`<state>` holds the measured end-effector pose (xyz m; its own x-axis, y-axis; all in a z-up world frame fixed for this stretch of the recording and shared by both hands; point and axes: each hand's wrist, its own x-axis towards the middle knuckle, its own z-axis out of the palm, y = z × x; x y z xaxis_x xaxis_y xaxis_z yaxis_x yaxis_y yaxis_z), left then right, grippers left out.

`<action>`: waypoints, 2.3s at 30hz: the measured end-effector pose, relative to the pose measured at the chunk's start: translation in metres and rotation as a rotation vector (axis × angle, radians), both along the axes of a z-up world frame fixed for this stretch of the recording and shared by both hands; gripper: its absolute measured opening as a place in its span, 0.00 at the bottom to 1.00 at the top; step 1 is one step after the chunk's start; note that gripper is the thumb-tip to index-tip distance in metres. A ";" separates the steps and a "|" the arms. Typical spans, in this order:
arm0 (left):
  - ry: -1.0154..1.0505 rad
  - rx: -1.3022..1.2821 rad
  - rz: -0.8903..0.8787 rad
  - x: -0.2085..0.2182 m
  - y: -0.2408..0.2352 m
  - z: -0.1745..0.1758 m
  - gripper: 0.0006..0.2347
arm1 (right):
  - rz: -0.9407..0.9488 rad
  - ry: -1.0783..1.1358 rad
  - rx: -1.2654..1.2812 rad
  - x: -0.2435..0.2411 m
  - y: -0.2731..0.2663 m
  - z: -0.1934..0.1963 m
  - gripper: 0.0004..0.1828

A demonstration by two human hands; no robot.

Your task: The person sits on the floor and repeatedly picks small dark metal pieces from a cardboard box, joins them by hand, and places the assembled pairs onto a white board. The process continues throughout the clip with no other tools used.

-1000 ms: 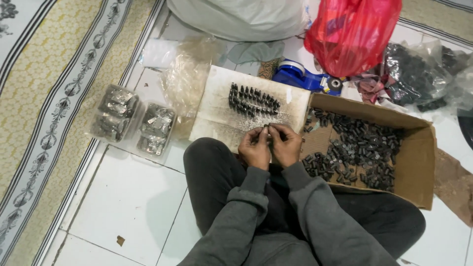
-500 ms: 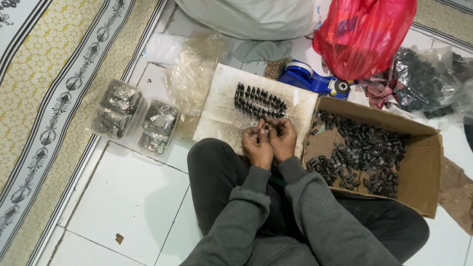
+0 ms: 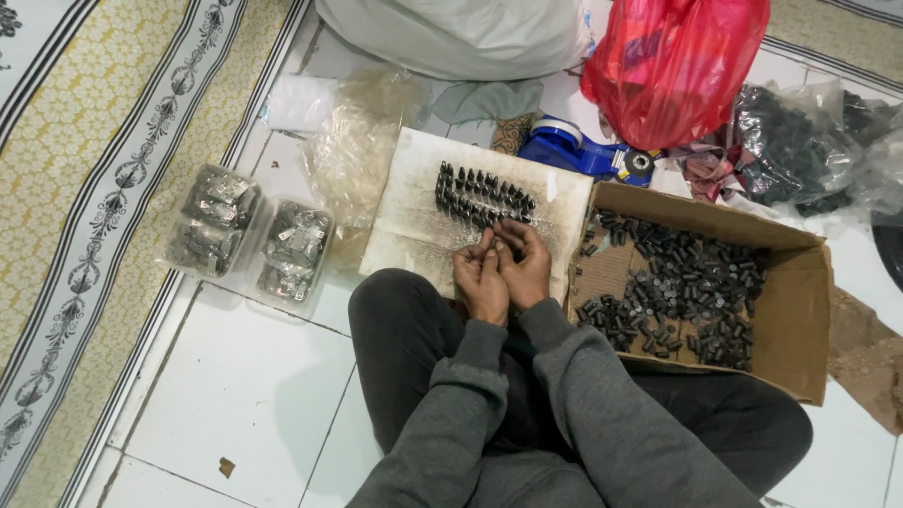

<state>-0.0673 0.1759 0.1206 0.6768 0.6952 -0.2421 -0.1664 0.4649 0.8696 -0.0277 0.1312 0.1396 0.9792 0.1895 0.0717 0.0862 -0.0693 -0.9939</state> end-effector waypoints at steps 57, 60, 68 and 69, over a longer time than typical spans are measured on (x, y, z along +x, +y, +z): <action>0.499 1.460 -1.258 0.029 -0.166 -0.064 0.11 | 0.114 0.522 -1.302 0.067 -0.298 -0.069 0.51; 0.561 1.505 -1.135 0.035 -0.167 -0.080 0.13 | 0.205 0.546 -1.291 0.050 -0.287 -0.087 0.50; 0.589 1.401 -1.161 0.048 -0.156 -0.046 0.07 | 0.154 0.769 -0.251 0.019 -0.261 -0.076 0.17; 0.588 1.401 -1.160 0.054 -0.153 -0.041 0.07 | 0.154 0.767 -0.252 0.025 -0.262 -0.060 0.17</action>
<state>-0.0138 0.0232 0.0793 0.9390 -0.1009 -0.3289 0.0781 -0.8686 0.4894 -0.0022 -0.1306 0.0800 0.7003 0.2465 -0.6699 -0.5843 -0.3410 -0.7364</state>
